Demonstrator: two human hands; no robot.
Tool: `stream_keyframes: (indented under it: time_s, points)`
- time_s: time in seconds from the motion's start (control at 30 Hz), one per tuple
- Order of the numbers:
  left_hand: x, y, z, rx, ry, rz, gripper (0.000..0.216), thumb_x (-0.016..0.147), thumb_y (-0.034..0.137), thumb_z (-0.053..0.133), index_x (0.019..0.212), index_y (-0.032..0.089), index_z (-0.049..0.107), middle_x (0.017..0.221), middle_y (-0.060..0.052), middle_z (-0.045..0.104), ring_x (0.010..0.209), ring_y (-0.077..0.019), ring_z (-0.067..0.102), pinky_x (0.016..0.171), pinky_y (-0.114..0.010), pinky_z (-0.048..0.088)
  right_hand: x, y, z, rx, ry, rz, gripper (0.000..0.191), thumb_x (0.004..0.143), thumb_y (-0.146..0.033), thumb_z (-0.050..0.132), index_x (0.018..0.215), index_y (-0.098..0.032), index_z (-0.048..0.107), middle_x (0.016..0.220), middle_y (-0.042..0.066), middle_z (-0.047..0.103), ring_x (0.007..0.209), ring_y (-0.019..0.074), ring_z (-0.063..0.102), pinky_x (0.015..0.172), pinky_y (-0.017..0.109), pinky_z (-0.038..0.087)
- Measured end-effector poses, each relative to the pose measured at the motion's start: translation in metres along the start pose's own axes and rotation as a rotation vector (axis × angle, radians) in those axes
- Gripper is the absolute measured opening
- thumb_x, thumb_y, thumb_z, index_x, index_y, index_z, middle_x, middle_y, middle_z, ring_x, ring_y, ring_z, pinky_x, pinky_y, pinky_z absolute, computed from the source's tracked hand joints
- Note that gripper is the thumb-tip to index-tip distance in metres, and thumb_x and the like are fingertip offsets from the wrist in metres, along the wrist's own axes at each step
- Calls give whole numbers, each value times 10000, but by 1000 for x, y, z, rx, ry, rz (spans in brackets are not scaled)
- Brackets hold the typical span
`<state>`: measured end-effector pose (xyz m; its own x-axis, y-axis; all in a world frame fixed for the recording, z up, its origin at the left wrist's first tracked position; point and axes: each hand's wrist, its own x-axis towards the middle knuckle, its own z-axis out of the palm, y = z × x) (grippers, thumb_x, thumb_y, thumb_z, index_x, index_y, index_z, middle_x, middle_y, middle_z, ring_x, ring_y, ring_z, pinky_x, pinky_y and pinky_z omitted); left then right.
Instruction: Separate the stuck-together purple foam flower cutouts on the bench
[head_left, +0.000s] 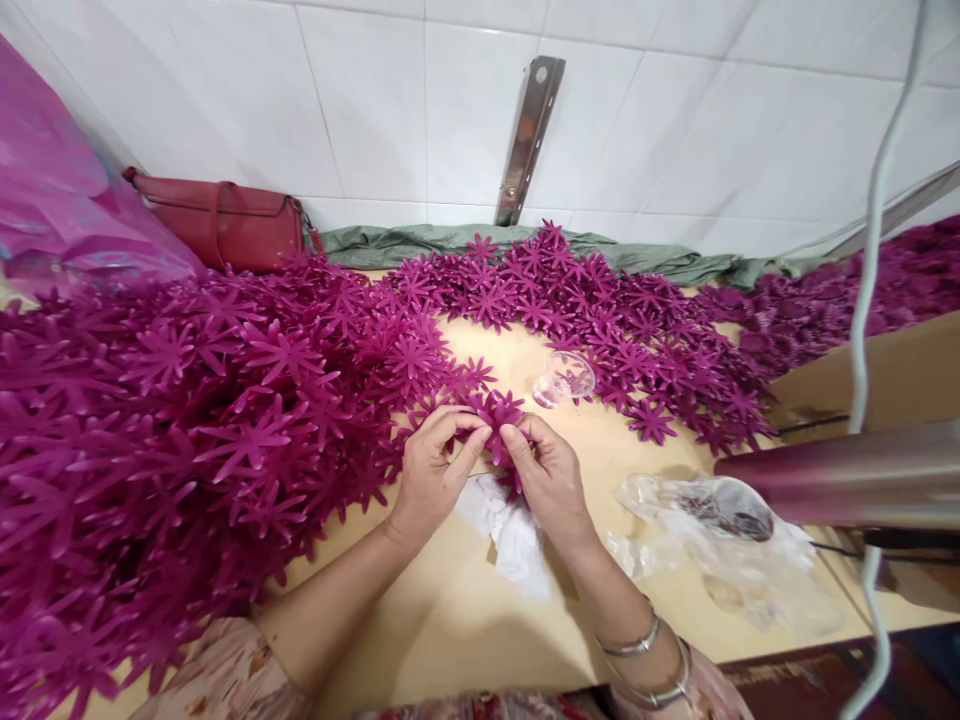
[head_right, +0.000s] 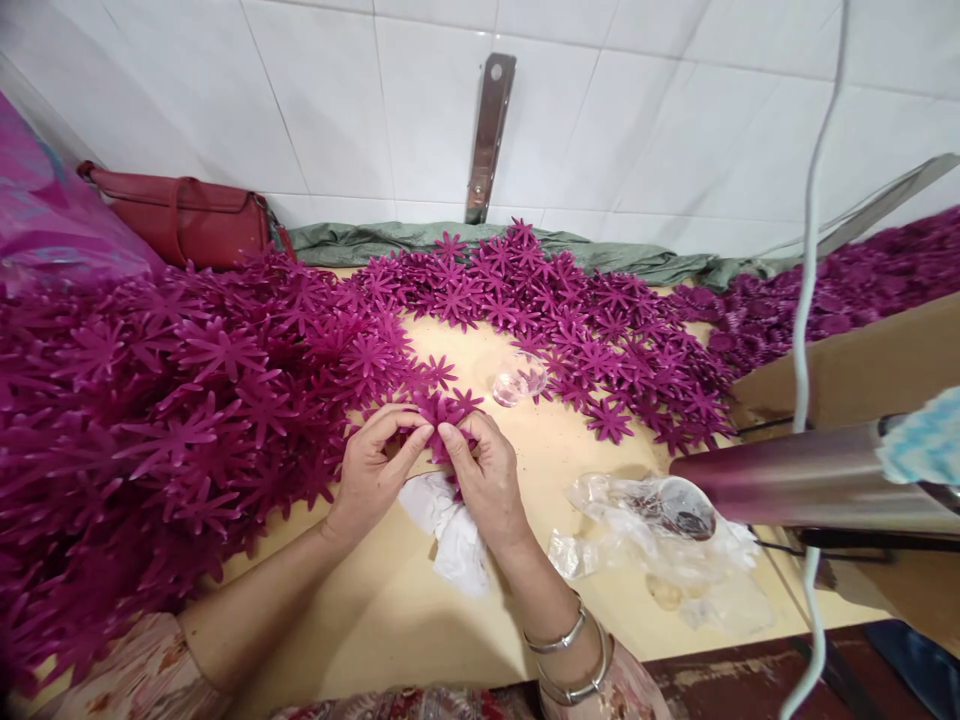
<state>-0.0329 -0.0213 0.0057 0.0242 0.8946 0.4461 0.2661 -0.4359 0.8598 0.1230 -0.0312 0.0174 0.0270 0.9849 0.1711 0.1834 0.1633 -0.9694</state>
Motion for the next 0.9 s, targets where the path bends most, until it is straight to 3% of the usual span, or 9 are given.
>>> stream_keyframes:
  time_s: [0.1,0.2,0.3,0.37,0.5,0.57,0.67,0.77,0.9]
  points:
    - [1,-5,0,19,99,-20,116,974,282,645,926,191,698,940,-42,693,937,-170,664,881,-290,519,-1,-4,0,64,22,17,429,984,-509,609,692,-217,496,676,-41,475,646,127,441,625,264,395]
    - [2,-12,-1,15,250,-66,127,980,303,639,937,192,684,946,-39,671,917,-162,654,884,-293,526,0,-5,-1,51,136,21,403,1005,-497,579,721,-220,507,673,-48,460,648,127,446,647,265,417]
    - [3,-18,1,42,329,-71,151,966,313,660,1060,202,705,1067,-60,671,1034,-177,658,980,-320,532,2,0,-3,-57,232,-61,252,1026,-438,552,986,-213,659,960,22,634,955,174,599,926,323,478]
    - [2,-19,2,51,334,-59,295,951,315,680,1230,219,682,1229,-87,636,1162,-195,640,1055,-343,529,5,6,-4,-115,249,-111,272,1026,-414,552,1176,-218,666,1215,77,635,1182,209,585,1069,382,441]
    - [1,-16,3,31,367,-14,504,967,301,651,1458,250,552,1454,-125,508,1265,-202,610,1094,-346,537,5,13,-4,-146,246,-134,295,1023,-401,559,1246,-229,647,1292,101,617,1185,220,610,1061,425,477]
    - [-1,-13,2,23,333,35,422,996,270,601,1418,251,599,1414,-114,565,1287,-205,601,1104,-349,526,4,12,-3,-162,248,-182,278,1019,-376,573,1252,-241,643,1282,97,626,1204,227,604,1072,448,477]
    - [-2,-7,0,-8,185,73,257,1008,225,585,1217,250,734,1186,-67,716,1193,-186,657,1072,-325,530,1,7,-1,-221,240,-314,268,985,-326,644,1243,-255,650,1269,93,633,1257,242,573,1085,471,474]
    - [-4,-5,3,-187,72,-27,200,991,233,631,1156,231,745,1091,-52,758,1037,-160,715,971,-282,570,1,5,1,-258,197,-383,287,945,-291,706,1226,-261,656,1243,89,642,1240,244,580,1067,467,496]
    - [-6,-6,8,-488,5,-185,331,958,256,695,1283,233,632,1001,-26,767,947,-142,739,914,-261,587,2,9,2,-227,176,-360,255,937,-258,715,1188,-268,673,1175,75,663,1174,234,617,1044,461,523]
